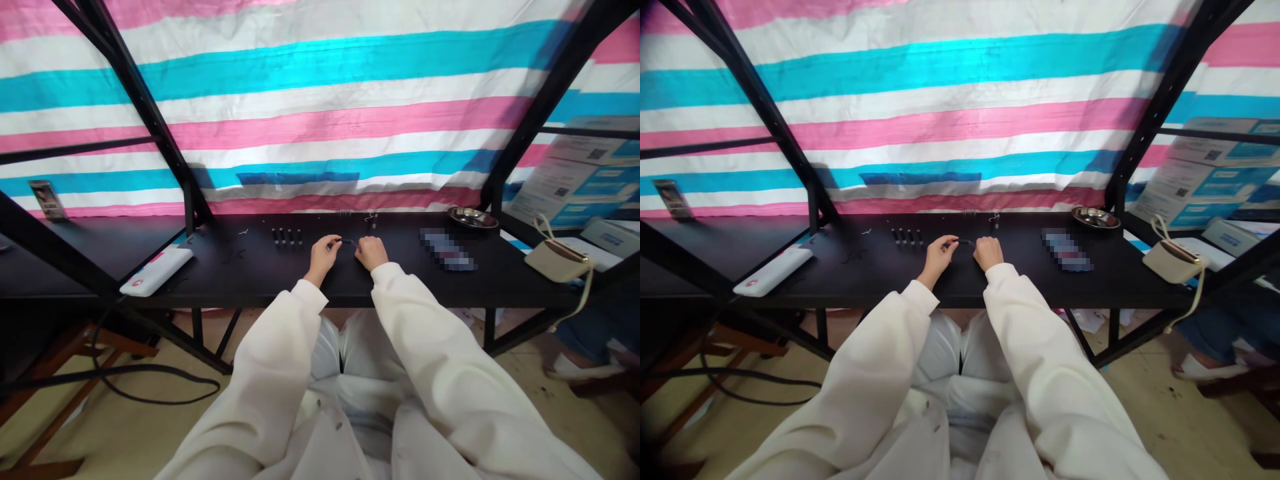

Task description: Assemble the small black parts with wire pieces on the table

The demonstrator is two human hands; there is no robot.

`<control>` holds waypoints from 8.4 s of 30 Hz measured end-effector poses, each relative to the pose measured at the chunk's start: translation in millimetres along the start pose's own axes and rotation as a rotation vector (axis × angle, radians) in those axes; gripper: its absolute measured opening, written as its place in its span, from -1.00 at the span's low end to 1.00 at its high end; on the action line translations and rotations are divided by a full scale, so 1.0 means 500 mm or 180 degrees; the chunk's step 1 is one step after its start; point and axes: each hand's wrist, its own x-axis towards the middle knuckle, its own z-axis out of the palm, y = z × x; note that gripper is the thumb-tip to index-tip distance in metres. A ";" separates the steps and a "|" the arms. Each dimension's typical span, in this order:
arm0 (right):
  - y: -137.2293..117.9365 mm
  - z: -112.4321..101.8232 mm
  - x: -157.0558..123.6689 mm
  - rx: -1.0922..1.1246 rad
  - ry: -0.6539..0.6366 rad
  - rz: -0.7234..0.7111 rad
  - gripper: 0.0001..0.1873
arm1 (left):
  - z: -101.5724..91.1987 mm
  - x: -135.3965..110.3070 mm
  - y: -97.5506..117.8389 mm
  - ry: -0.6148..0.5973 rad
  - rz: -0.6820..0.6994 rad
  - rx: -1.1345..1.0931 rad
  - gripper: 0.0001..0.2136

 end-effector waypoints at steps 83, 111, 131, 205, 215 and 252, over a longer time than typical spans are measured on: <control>-0.013 0.030 -0.015 0.1934 0.0576 -0.0552 -0.86 | -0.032 0.058 -0.023 0.0036 -0.0830 0.0912 -0.84; -0.009 0.036 -0.014 0.1953 0.0607 -0.0451 -0.86 | -0.105 0.068 -0.042 0.0096 -0.1289 0.1983 -0.82; -0.010 0.034 -0.015 0.1827 0.0511 -0.0304 -0.84 | -0.104 0.054 -0.041 0.0108 -0.1272 0.2069 -0.80; 0.153 0.111 0.156 0.1602 0.0106 0.1599 -0.67 | -0.068 -0.013 -0.002 -0.0919 0.0070 0.1600 -0.66; 0.079 0.081 0.076 0.2446 -0.0122 0.1228 -0.76 | -0.063 -0.012 -0.005 -0.0799 0.0310 0.1384 -0.71; -0.031 0.045 -0.008 0.1674 0.0351 0.0444 -0.68 | -0.019 -0.019 -0.012 -0.0655 -0.0022 -0.0819 -0.84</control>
